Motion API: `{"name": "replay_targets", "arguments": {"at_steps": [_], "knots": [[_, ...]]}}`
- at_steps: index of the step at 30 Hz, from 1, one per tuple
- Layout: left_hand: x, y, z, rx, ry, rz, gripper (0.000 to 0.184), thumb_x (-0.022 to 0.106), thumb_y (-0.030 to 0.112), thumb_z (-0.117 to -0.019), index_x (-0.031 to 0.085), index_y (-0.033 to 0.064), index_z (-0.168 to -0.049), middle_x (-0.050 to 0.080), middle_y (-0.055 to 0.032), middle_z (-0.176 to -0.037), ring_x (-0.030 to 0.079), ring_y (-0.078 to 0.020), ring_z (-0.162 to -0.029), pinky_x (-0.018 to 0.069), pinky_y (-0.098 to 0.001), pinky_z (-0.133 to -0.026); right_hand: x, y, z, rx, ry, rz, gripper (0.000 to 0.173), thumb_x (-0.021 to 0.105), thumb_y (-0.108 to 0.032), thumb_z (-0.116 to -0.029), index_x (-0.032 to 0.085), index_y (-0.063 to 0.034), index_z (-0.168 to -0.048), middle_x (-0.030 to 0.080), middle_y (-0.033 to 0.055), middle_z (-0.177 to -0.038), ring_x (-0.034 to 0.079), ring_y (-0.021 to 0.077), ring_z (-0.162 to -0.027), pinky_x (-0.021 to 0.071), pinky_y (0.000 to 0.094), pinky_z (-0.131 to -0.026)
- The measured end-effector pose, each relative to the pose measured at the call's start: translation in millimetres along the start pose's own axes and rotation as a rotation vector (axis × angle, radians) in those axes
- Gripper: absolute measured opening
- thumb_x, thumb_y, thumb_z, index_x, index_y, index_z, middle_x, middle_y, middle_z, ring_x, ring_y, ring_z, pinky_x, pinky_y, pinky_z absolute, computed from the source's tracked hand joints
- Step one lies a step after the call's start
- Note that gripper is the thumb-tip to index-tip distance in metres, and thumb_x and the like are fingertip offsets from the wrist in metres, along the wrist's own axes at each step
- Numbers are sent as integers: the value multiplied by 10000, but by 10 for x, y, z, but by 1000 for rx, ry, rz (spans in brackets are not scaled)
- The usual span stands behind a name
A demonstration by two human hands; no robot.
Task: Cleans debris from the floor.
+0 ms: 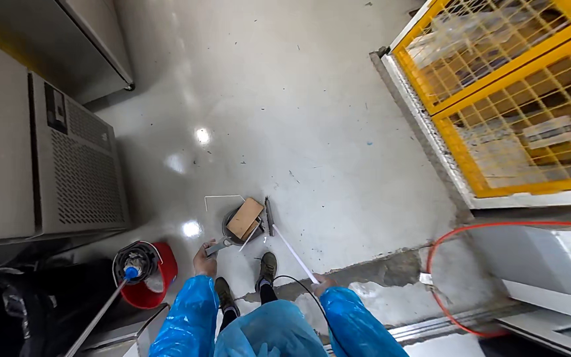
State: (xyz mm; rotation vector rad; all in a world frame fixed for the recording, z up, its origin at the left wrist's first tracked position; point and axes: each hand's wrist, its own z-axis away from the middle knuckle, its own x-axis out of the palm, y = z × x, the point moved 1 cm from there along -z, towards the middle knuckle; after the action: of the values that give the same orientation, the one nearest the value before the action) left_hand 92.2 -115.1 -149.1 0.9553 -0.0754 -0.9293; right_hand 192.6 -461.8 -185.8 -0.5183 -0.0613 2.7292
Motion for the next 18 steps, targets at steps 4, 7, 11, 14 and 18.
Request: {"name": "replay_targets", "arguments": {"at_steps": [4, 7, 11, 14, 18], "knots": [[15, -28, 27, 18, -29, -73, 230, 645, -30, -965, 647, -73, -1191, 670, -172, -1282, 647, -207, -1179, 505, -346, -1041, 55, -255, 10, 10, -31, 92, 431, 624, -139, -1002, 584, -11, -1411, 622, 265, -1379, 579, 381, -1330, 434, 554, -1124], [23, 19, 43, -8, -36, -89, 220, 673, -11, -955, 666, -50, -1171, 683, -150, -1269, 652, -198, -1169, 506, -354, -1038, 204, -504, 122, -12, -100, 166, 477, 640, -154, -988, 559, -40, -1444, 610, 247, -1408, 570, 369, -1348, 430, 561, -1131], [-13, 14, 7, -89, -76, -101, 249, 706, -45, -908, 675, -31, -1154, 681, -136, -1272, 634, -204, -1187, 494, -373, -1039, 492, -702, 298, -4, -155, 304, 637, 644, -203, -981, 425, -89, -1568, 562, 222, -1484, 533, 346, -1400, 412, 536, -1164], [12, -135, -49, -106, -132, -70, 277, 698, -53, -913, 646, -57, -1185, 646, -174, -1303, 604, -222, -1216, 475, -363, -1057, 589, -771, 443, 12, -171, 410, 664, 615, -245, -1000, 372, -111, -1604, 543, 220, -1507, 513, 353, -1420, 401, 525, -1174], [91, -183, -82, -106, -195, -105, 243, 658, 16, -969, 620, -61, -1196, 619, -185, -1349, 580, -241, -1258, 444, -386, -1092, 560, -731, 446, -3, -161, 427, 625, 599, -222, -1013, 396, -84, -1588, 544, 226, -1506, 510, 362, -1422, 390, 540, -1181]]}}
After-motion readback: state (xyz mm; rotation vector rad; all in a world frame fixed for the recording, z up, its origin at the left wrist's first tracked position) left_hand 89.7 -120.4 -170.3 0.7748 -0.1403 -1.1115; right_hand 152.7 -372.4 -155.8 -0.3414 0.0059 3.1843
